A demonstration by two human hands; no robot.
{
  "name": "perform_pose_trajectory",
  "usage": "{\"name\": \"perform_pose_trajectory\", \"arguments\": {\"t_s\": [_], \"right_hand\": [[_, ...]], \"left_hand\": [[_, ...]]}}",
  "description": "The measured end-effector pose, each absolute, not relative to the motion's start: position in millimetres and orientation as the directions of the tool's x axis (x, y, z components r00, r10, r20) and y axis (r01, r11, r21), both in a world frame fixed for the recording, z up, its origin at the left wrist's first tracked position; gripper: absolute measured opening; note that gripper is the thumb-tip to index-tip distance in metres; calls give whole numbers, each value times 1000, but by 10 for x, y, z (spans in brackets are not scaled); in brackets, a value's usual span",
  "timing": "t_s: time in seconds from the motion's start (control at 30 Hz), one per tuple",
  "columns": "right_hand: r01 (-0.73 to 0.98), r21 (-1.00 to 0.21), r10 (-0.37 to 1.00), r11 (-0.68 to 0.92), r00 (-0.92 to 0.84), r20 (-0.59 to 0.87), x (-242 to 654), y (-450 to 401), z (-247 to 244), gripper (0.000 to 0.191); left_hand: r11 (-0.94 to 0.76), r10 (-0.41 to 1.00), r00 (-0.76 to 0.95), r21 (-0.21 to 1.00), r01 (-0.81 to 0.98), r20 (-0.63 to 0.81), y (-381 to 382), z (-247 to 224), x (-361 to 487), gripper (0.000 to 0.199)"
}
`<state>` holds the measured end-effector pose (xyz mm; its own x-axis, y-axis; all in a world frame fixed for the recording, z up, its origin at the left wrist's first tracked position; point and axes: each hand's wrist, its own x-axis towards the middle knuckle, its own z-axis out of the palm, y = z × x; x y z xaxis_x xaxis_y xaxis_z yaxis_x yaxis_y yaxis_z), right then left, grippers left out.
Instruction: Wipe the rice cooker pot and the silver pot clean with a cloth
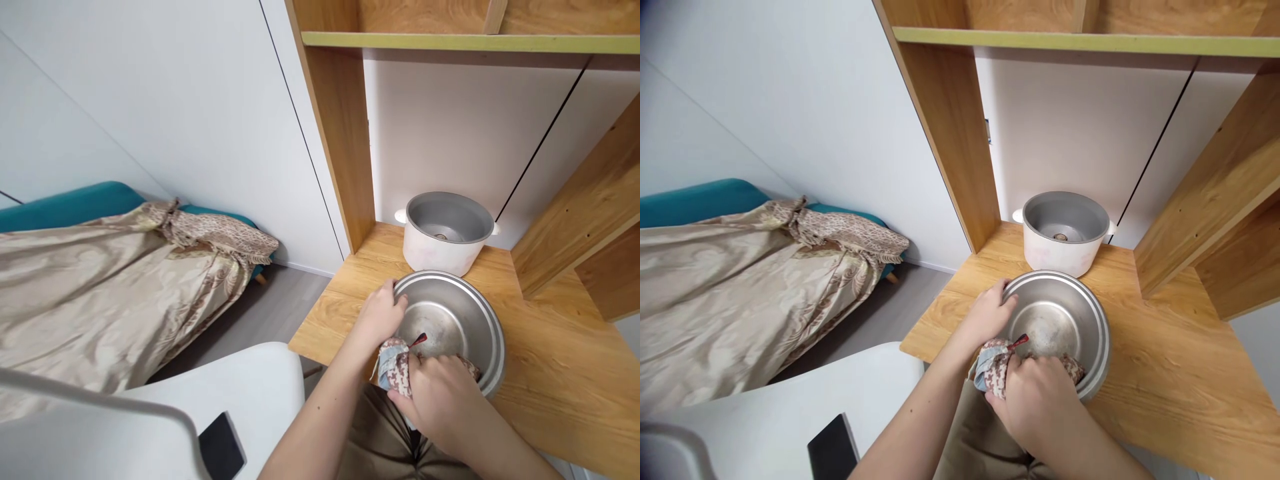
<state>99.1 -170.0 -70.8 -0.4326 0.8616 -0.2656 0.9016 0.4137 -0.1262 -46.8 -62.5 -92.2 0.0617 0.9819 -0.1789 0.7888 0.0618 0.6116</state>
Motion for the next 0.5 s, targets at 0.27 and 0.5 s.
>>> {"name": "perform_pose_trajectory", "arguments": {"t_s": [0.27, 0.5], "right_hand": [[896, -146, 851, 419, -443, -283, 1005, -1718, -713, 33], [906, -143, 852, 399, -424, -308, 1018, -1726, -693, 33]], "left_hand": [[55, 991, 30, 595, 802, -131, -847, -1061, -533, 65], [43, 989, 44, 554, 832, -143, -822, -964, -514, 65]]}}
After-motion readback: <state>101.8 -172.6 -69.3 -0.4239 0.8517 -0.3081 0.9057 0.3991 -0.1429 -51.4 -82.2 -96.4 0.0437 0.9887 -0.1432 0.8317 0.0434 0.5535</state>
